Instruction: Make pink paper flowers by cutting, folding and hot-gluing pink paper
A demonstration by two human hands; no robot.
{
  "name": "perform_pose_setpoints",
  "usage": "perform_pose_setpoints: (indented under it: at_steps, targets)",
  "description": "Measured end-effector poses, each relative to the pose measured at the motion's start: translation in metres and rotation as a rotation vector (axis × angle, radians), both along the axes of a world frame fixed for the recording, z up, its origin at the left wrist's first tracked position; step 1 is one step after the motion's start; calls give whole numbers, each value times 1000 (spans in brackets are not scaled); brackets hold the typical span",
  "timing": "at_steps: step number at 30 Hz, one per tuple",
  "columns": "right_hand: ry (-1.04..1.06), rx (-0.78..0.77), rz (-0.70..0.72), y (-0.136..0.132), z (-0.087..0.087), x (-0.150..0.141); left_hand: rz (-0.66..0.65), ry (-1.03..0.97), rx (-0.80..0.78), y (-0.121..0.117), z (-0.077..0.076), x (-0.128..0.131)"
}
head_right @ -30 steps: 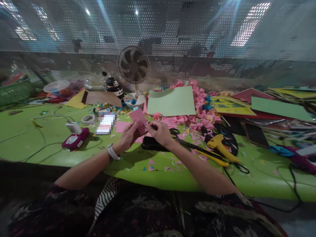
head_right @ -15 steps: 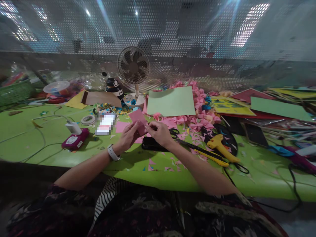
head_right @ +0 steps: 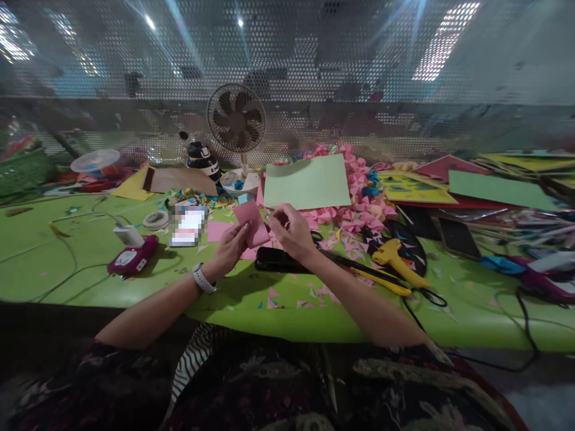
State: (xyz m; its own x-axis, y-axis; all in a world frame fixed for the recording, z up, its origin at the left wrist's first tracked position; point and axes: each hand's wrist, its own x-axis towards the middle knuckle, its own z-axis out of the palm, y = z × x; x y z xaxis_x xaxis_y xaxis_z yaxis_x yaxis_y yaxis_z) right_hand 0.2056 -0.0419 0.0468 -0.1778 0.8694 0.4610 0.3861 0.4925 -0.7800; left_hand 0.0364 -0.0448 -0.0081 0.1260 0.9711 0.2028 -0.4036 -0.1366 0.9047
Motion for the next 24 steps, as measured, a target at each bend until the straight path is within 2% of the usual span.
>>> perform_pose_setpoints:
  at_steps: [3,7,13,18,21,24]
  targets:
    - [10,12,67,1,-2,-2,-25,108,49,-3,1,0]
    - [-91,3,155,0,-9,-6,-21,196,120,-7,5,0]
    - [-124,-11,152,-1,-10,-9,8,261,177,-7,8,-2]
    - [-25,3,167,-1,-9,-11,47,264,170,-10,13,0]
    - [43,-32,145,-3,-7,-13,9,243,152,-13,18,1]
    - [128,-73,122,-6,-3,-14,-108,227,137,-17,24,1]
